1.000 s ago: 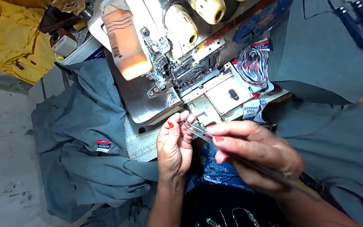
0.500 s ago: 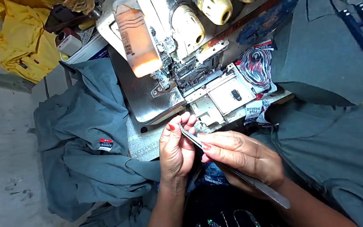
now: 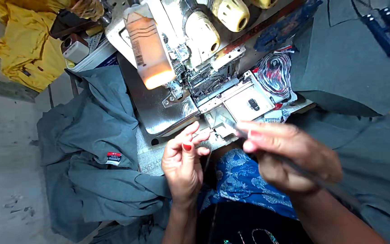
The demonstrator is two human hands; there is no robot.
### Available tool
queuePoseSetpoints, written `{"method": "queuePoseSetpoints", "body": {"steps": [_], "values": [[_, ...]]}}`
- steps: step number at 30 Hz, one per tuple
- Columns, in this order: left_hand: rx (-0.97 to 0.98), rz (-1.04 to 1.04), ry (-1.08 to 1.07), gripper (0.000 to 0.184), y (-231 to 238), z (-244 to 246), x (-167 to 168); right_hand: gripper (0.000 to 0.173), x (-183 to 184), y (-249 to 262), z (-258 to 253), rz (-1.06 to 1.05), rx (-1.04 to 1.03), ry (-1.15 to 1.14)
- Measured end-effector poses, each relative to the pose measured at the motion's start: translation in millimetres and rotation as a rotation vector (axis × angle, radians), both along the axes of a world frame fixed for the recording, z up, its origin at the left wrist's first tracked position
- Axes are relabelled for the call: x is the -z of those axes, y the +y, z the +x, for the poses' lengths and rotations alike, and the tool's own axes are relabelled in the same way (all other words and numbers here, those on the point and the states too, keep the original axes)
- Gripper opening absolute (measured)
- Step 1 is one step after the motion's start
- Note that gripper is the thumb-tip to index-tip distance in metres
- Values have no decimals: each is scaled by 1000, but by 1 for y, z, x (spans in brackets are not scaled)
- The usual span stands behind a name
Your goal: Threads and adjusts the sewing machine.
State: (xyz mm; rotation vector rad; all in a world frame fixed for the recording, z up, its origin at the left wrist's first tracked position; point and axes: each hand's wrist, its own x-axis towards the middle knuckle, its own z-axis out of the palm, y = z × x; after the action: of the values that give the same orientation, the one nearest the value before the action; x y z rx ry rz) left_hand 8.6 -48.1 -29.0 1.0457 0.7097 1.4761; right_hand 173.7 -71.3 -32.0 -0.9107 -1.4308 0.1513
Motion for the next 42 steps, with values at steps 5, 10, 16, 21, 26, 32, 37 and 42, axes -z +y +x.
{"method": "queuePoseSetpoints", "body": {"steps": [5, 10, 16, 21, 26, 32, 37, 42], "values": [[-391, 507, 675, 15, 12, -18, -7, 7, 1, 50, 10, 23, 2, 83], [-460, 539, 943, 28, 26, -25, 1, 8, 12, 75, 2, -31, -102, 197], [-494, 602, 931, 25, 28, -24, 13, 9, 15, 83, -3, -53, -130, 259], [-519, 648, 926, 25, 31, -22, 19, 9, 16, 87, -4, -28, -165, 293], [-521, 672, 962, 21, 32, -24, 21, 9, 18, 89, -4, -18, -169, 297], [-527, 683, 984, 18, 32, -25, 22, 10, 20, 90, -5, -2, -162, 285], [-530, 692, 991, 16, 32, -26, 23, 9, 20, 90, -6, -4, -167, 283], [-539, 689, 1000, 15, 32, -26, 23, 9, 20, 91, -7, 5, -167, 285]]}}
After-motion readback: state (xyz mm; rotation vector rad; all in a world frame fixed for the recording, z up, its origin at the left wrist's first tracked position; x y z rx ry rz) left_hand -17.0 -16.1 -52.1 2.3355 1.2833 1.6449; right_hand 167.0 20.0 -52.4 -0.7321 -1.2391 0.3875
